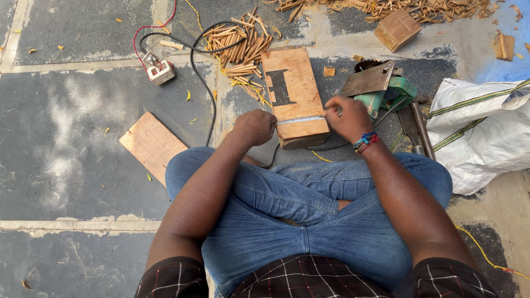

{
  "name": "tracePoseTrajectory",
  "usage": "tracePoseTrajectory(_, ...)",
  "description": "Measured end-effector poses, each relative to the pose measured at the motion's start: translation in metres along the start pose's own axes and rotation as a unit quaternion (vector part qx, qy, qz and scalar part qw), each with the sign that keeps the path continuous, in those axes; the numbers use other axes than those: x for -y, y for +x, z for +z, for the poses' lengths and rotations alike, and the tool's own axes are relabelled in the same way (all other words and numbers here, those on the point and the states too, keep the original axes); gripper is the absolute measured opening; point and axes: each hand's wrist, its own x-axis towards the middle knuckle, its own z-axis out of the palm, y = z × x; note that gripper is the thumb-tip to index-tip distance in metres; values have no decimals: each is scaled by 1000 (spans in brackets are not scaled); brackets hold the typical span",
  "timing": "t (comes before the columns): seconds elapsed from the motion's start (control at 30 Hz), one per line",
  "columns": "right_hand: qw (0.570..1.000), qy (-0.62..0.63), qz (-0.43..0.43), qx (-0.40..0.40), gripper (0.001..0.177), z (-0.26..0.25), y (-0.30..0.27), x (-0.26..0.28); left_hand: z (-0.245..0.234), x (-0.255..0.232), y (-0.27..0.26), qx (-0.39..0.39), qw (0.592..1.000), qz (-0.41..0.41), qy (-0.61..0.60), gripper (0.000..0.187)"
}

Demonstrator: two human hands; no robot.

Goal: The person measures wooden blocks with a tape measure and marks them using a pencil. They handle several pieces of wood, rotating and arranging them on the floor to check dimensions and mark lines.

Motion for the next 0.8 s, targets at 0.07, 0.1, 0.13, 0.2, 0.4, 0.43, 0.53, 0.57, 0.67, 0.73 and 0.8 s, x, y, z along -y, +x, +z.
tracePoseTrajectory(0.07,996,-37,-48,-71,16,-11,-3,5,1,1,-2,0,1000,5,-3,30)
tracePoseTrajectory(0.1,990,-58,-73,-108,18,-17,-4,7,1,0,0,-3,1000,8,-5,30)
tracePoseTrajectory(0.13,991,-39,-69,-108,17,-21,-6,9,0,-1,1,-3,1000,6,-7,30)
tracePoseTrajectory(0.2,992,-1,-64,-105,16,-25,-8,14,0,-1,2,-4,1000,-2,-12,30)
tracePoseTrajectory(0.4,995,35,87,16,21,-6,-4,10,-1,0,1,-4,1000,-1,-11,29)
tracePoseTrajectory(0.43,997,35,68,19,19,-4,-4,7,0,-1,0,-4,1000,3,-12,30)
tracePoseTrajectory(0.53,999,19,24,29,13,1,-3,1,0,0,1,-4,1000,11,-12,30)
tracePoseTrajectory(0.57,999,6,21,34,12,2,-4,1,0,0,0,-1,1000,10,-12,30)
tracePoseTrajectory(0.67,998,3,25,49,15,3,-6,3,0,2,1,1,1000,9,-15,30)
tracePoseTrajectory(0.73,998,4,23,52,18,1,-9,4,2,-1,3,-1,1000,14,-15,29)
tracePoseTrajectory(0.8,999,-3,10,46,20,6,-9,5,3,2,2,-6,1000,24,-10,29)
